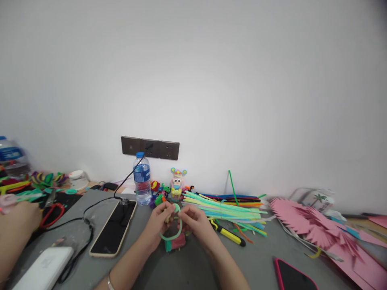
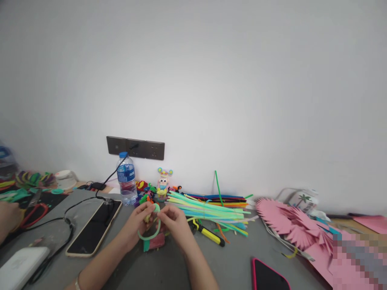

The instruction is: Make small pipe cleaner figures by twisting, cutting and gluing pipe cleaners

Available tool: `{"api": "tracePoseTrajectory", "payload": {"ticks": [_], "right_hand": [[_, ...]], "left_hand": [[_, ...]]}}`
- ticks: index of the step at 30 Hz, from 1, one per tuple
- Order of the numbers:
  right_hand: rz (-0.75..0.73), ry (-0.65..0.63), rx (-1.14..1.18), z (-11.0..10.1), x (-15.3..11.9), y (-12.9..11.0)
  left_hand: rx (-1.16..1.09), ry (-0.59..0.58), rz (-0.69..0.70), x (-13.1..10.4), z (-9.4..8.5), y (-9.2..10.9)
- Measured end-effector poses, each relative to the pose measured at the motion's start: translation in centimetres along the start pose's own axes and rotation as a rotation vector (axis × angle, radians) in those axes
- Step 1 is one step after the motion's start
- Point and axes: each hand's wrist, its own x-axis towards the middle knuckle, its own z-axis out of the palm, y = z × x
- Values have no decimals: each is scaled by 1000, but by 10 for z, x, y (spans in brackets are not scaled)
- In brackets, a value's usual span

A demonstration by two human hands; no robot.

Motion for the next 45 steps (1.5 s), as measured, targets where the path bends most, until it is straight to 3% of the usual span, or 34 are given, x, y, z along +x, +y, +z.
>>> {"api": "tracePoseTrajectory", "payload": {"ticks": [8,12,21,33,39,45], "right_hand": [[52,-2,147,2,1,3],[-40,14,78,5,3,4],[-235,195,-156,13,-2,-6],[-7,105,-54,5,-1,-5],[-47,125,-12,6,-1,-10],[-34,118,54,-13,-5,-24]], "left_hand": [[-92,-7,-39,-1,2,-6],[-97,8,-9,1,1,-8],[15,46,44,-2,-1,-6],[89,3,115,-6,5,-4],[204,-2,133,-8,3,-1],[247,-12,153,-5,-1,5]]}}
